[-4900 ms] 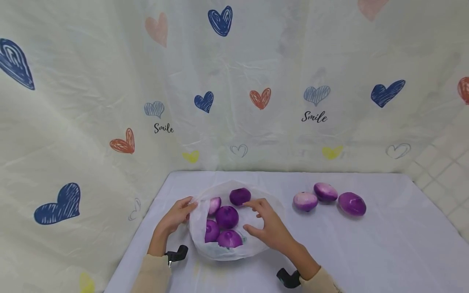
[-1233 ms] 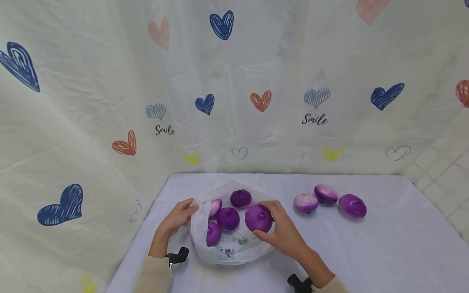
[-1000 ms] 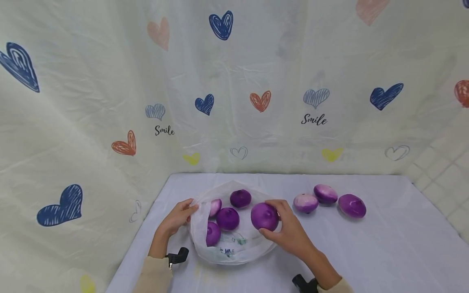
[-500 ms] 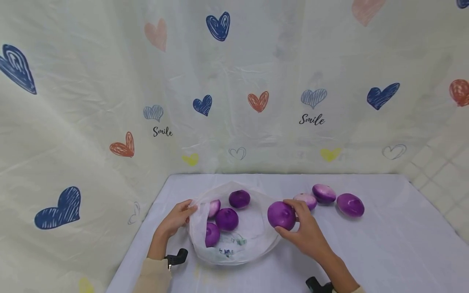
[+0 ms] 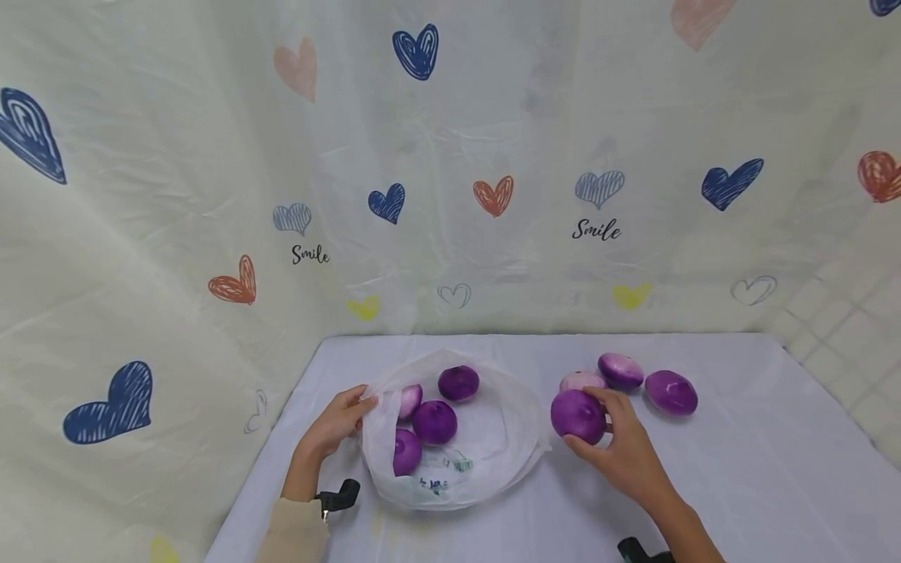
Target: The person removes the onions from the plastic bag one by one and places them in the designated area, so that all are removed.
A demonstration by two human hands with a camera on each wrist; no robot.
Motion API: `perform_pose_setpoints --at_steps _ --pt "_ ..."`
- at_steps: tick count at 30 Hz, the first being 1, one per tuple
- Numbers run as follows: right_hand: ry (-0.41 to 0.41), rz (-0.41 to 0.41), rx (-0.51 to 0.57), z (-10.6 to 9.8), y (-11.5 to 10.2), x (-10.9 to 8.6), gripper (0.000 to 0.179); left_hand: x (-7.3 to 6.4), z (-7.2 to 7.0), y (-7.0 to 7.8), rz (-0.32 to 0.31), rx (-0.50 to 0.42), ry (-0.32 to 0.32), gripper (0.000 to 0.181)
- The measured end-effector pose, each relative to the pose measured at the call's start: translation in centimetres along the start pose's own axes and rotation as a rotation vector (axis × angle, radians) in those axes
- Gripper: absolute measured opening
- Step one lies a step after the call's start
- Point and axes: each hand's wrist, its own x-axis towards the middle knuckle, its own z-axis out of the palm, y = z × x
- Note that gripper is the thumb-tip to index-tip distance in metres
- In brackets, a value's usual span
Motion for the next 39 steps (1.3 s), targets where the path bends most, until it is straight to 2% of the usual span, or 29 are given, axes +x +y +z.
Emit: perform_pose_setpoints --at_steps 9,15,25,34,39 --pt "0.001 0.044 -0.025 -0.9 2.6 -0.6 0.078 0.0 -0.1 0.0 -0.006 0.003 0.006 0.022" --pt "-0.042 0.111 -0.083 -1.4 4.5 -0.8 0.079 -0.1 -0.1 -0.1 0.014 0.013 -0.001 0.024" --pt "-0.112 0.196 -0.131 -2.3 6.9 -0.8 0.084 -0.1 -0.1 0.1 -0.001 0.014 0.004 0.021" --pt "-0.153 0.222 -0.139 -2.4 7.6 -0.6 0.086 -0.1 0.0 0.2 0.002 0.005 -0.001 0.024" --pt "-0.206 0.281 -0.139 -2.5 7.8 -0.2 0.091 -0.2 0.0 0.4 0.004 -0.009 0.001 0.027"
